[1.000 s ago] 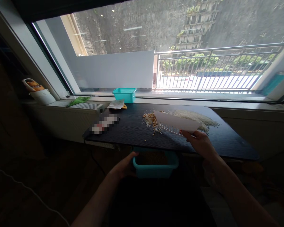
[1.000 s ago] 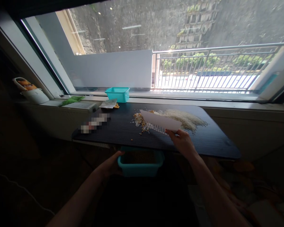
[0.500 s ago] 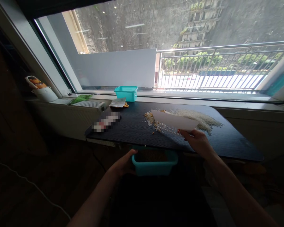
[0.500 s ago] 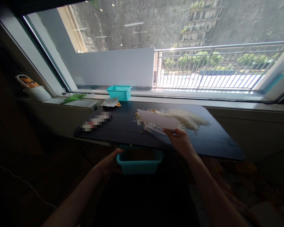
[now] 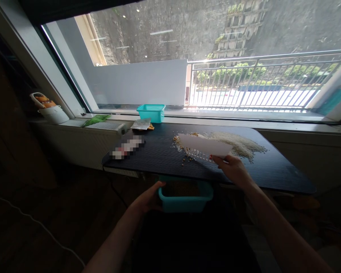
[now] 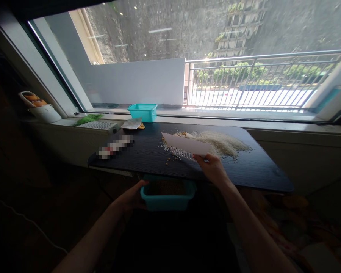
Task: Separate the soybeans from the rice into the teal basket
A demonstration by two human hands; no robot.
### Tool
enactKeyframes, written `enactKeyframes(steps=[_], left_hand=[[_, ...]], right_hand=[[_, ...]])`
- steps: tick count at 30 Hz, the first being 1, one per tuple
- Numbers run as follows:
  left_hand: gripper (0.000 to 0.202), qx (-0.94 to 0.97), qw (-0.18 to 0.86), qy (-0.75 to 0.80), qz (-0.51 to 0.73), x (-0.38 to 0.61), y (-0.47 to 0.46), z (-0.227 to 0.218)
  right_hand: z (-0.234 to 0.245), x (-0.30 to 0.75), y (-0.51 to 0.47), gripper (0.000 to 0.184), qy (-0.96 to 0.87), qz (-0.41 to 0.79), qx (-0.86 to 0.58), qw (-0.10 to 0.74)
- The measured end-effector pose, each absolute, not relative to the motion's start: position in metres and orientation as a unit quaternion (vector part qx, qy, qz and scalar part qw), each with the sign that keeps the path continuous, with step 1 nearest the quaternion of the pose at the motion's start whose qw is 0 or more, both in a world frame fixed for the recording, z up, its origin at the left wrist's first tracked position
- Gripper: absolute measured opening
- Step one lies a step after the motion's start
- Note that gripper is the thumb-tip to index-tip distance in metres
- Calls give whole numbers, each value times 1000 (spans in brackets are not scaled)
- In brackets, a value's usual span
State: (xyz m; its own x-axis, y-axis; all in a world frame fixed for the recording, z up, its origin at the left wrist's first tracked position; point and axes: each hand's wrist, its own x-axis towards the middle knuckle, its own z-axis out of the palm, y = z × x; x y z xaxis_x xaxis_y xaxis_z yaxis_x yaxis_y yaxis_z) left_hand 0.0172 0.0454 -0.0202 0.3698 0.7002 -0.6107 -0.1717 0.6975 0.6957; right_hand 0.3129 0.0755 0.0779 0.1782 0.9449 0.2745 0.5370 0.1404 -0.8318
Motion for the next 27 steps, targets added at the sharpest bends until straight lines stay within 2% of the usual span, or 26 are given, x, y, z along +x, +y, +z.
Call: enactKeyframes(steps=[16, 22, 27], left_hand=[[49, 276, 777, 494, 276, 18, 46, -20], [52, 274, 773, 495, 286, 16, 44, -18], [54, 266, 771, 493, 302, -3, 41, -10]], right_hand=[[77, 322, 47, 41, -601, 237, -615, 452], [81, 314, 45, 41, -581, 253, -601, 487], [75, 310, 44, 40, -575, 267, -606, 481]])
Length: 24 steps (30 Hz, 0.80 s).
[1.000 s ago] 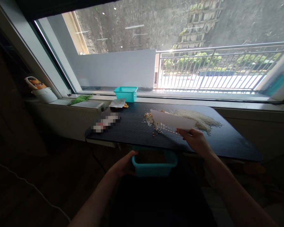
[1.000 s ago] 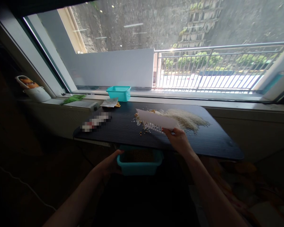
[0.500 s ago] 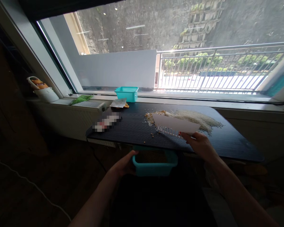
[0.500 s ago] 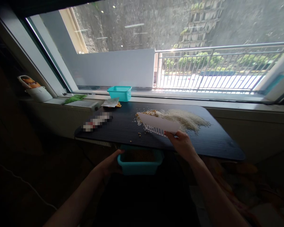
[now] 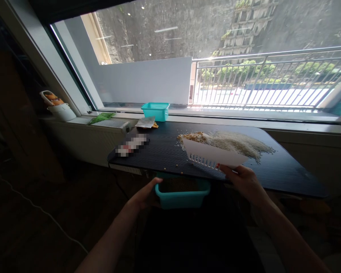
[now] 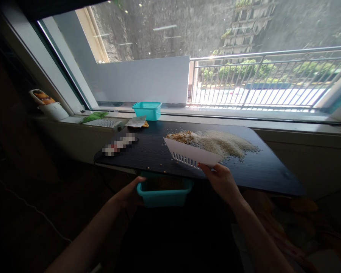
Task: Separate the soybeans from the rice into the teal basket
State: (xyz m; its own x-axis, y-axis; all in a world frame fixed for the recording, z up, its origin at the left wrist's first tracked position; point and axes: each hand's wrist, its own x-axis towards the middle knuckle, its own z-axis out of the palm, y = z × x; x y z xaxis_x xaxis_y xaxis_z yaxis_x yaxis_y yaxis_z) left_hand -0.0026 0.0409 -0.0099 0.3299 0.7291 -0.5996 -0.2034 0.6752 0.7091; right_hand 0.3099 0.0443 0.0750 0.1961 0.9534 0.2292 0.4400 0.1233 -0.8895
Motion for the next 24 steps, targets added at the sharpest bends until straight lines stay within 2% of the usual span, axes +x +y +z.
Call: enactKeyframes(steps=[10, 17, 24], left_hand=[[52, 250, 777, 492, 303, -20, 36, 1], [52, 250, 772, 502, 298, -23, 34, 1], [51, 247, 755, 526, 303, -41, 31, -3]], right_hand=[[66, 274, 24, 33, -608, 316, -566, 459], [62, 246, 50, 42, -633, 332, -528, 458], [63, 231, 46, 40, -682, 384, -484, 391]])
